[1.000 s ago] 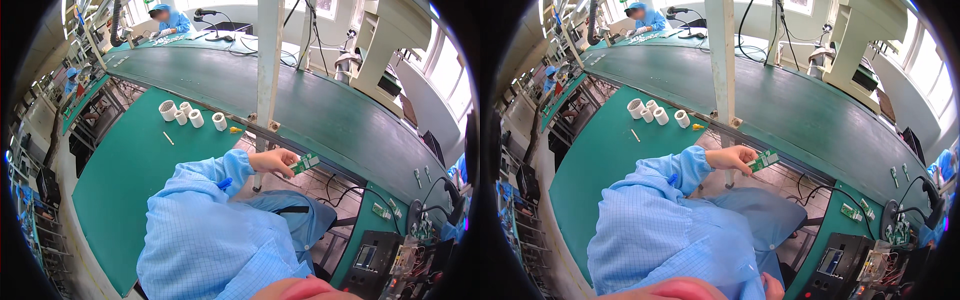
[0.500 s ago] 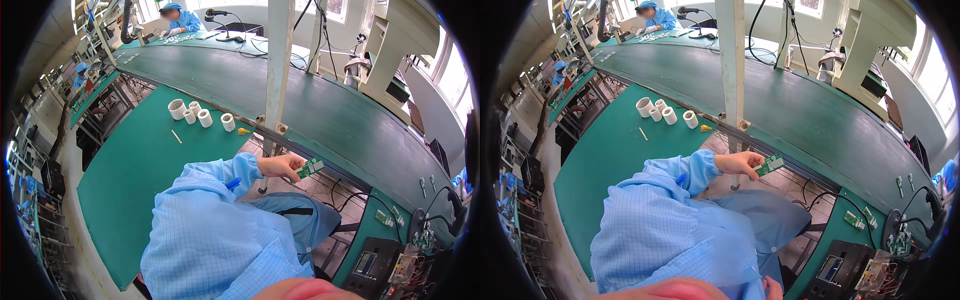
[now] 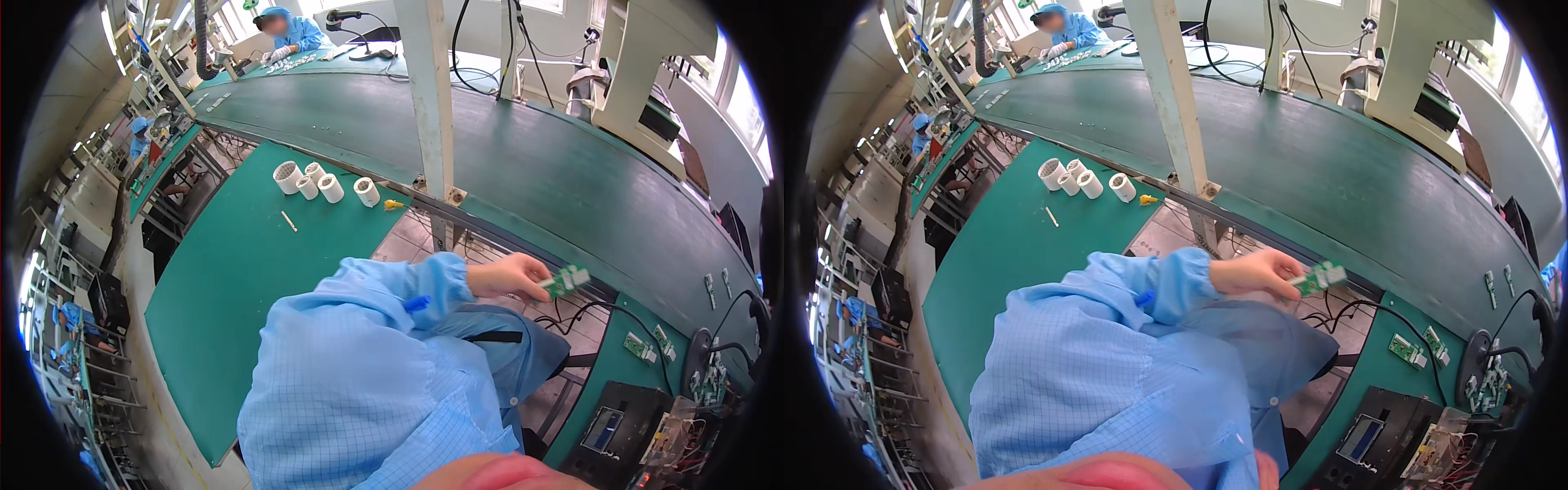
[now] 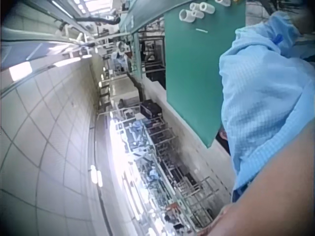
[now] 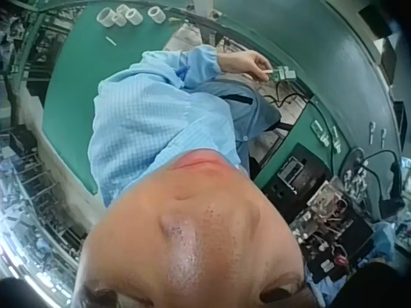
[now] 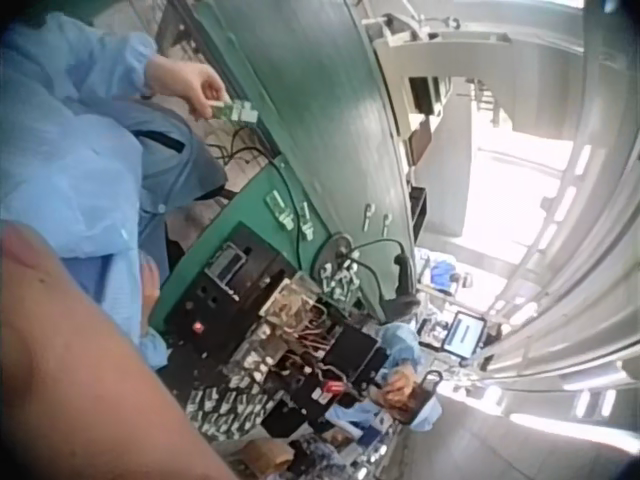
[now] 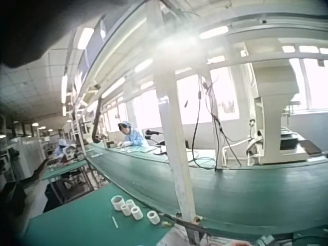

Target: Testing printed circuit boards using a specialized fixture and a handheld barcode scanner.

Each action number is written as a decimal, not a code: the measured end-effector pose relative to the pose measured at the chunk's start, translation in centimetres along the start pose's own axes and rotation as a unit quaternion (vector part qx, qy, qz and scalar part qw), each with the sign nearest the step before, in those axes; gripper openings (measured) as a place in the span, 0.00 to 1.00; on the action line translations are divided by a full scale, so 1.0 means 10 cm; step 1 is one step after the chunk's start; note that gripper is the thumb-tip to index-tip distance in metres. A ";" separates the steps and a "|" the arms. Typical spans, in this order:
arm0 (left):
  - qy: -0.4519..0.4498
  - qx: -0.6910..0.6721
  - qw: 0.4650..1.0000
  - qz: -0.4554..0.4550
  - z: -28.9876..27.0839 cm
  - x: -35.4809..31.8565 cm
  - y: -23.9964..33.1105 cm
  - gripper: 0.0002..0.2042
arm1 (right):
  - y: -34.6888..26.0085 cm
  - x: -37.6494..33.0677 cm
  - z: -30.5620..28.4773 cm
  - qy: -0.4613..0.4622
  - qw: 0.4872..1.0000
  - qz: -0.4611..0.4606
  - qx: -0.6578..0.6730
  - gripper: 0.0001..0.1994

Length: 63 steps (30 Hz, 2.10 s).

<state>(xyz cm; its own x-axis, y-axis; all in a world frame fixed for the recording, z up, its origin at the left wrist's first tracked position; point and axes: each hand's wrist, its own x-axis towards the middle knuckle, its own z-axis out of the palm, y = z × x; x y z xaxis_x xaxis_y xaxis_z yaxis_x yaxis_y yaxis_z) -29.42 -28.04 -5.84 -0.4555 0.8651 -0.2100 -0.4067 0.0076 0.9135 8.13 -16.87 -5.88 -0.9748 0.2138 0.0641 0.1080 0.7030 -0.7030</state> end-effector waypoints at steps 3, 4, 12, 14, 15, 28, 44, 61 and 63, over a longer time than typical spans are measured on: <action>-0.051 0.015 0.999 0.010 0.40 0.30 -0.05 0.15 | 0.00 0.01 -0.01 -0.004 1.000 0.002 0.008 0.11; -0.076 0.038 0.996 0.028 0.53 0.40 -0.06 0.13 | 0.00 0.02 0.00 -0.004 1.000 0.002 0.009 0.11; -0.132 -0.033 0.988 0.067 1.19 0.80 0.08 0.13 | 0.00 0.01 0.02 -0.007 1.000 0.004 0.013 0.11; -0.158 -0.075 0.979 0.107 1.03 0.70 0.21 0.16 | 0.01 0.00 0.02 -0.007 1.000 0.003 0.015 0.11; -0.167 -0.085 0.976 0.106 0.90 0.63 0.29 0.17 | 0.01 0.01 0.02 -0.007 1.000 0.004 0.016 0.11; 0.201 -0.071 0.901 0.379 -0.50 0.13 0.90 0.13 | 0.02 -0.12 0.06 0.002 0.999 0.020 0.045 0.11; 0.225 0.008 0.903 0.367 -0.32 0.13 0.92 0.14 | -0.32 0.02 -0.11 0.033 0.998 0.038 0.047 0.14; 0.123 -0.076 0.946 0.291 -0.27 0.16 0.84 0.13 | -0.20 -0.02 0.01 0.018 0.998 0.024 0.046 0.11; 0.116 -0.055 0.950 0.286 -0.31 0.08 0.89 0.13 | -0.16 -0.03 0.02 0.018 0.999 0.025 0.045 0.11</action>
<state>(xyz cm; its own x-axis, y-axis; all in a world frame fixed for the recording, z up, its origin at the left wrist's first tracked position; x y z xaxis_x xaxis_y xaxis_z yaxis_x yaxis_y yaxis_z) -35.84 -28.84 1.02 -0.7838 0.5784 0.2262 -0.1149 -0.4929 0.8625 8.18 -18.17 -4.92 -0.9608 0.2726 0.0509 0.1375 0.6277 -0.7662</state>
